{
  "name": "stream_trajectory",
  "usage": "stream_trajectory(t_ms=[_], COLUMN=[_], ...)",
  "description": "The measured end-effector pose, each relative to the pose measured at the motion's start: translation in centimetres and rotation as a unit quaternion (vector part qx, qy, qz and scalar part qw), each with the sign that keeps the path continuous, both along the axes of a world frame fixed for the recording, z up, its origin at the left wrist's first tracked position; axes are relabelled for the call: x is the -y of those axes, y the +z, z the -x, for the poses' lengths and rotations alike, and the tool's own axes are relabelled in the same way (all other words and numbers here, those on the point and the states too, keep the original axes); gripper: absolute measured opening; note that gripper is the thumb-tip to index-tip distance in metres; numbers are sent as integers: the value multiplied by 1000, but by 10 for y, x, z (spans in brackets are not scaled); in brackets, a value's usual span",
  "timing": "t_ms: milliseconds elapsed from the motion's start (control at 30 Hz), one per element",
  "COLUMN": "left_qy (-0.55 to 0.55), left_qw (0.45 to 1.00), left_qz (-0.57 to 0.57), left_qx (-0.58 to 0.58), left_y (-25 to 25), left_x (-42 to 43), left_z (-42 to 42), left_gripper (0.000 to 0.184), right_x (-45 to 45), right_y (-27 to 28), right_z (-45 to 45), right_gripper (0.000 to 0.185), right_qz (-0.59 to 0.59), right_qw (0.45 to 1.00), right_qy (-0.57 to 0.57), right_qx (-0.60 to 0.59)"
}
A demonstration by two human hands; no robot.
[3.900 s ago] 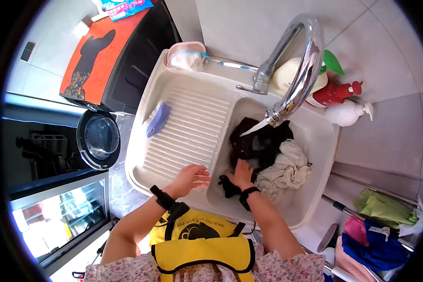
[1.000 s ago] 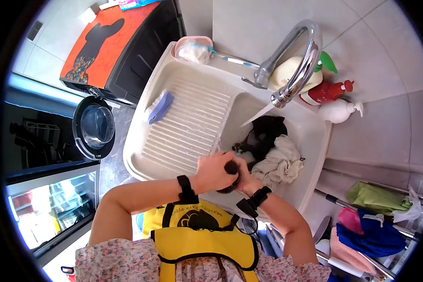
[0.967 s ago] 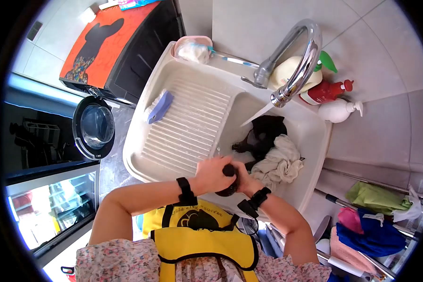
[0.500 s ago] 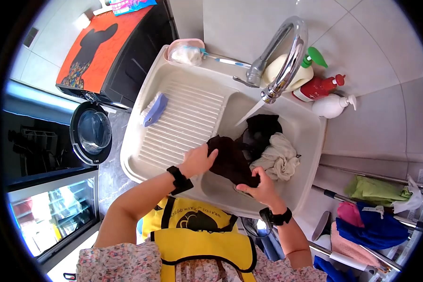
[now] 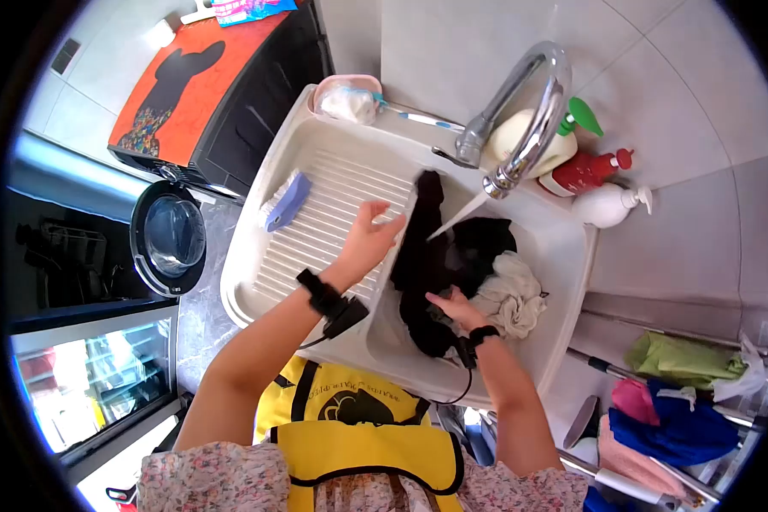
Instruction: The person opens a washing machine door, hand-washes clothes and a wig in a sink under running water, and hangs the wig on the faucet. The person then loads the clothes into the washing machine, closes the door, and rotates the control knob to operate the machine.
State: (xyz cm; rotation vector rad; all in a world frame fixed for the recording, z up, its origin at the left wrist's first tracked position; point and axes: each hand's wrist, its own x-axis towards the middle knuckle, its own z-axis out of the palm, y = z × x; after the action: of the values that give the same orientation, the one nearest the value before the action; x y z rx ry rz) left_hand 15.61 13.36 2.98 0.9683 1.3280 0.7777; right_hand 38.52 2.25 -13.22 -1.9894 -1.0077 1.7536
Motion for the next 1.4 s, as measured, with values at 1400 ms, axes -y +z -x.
stream_trajectory(t_ms=[1400], left_qy=[-80], left_qw=[983], left_qz=[8], left_qx=[-163], left_y=[-41], left_x=[71], left_z=[103], left_gripper=[24], right_x=[-9], right_y=[28], right_z=[3], right_gripper=[103], right_qz=[-153], right_qw=[960], right_qy=[219], right_qx=[-84])
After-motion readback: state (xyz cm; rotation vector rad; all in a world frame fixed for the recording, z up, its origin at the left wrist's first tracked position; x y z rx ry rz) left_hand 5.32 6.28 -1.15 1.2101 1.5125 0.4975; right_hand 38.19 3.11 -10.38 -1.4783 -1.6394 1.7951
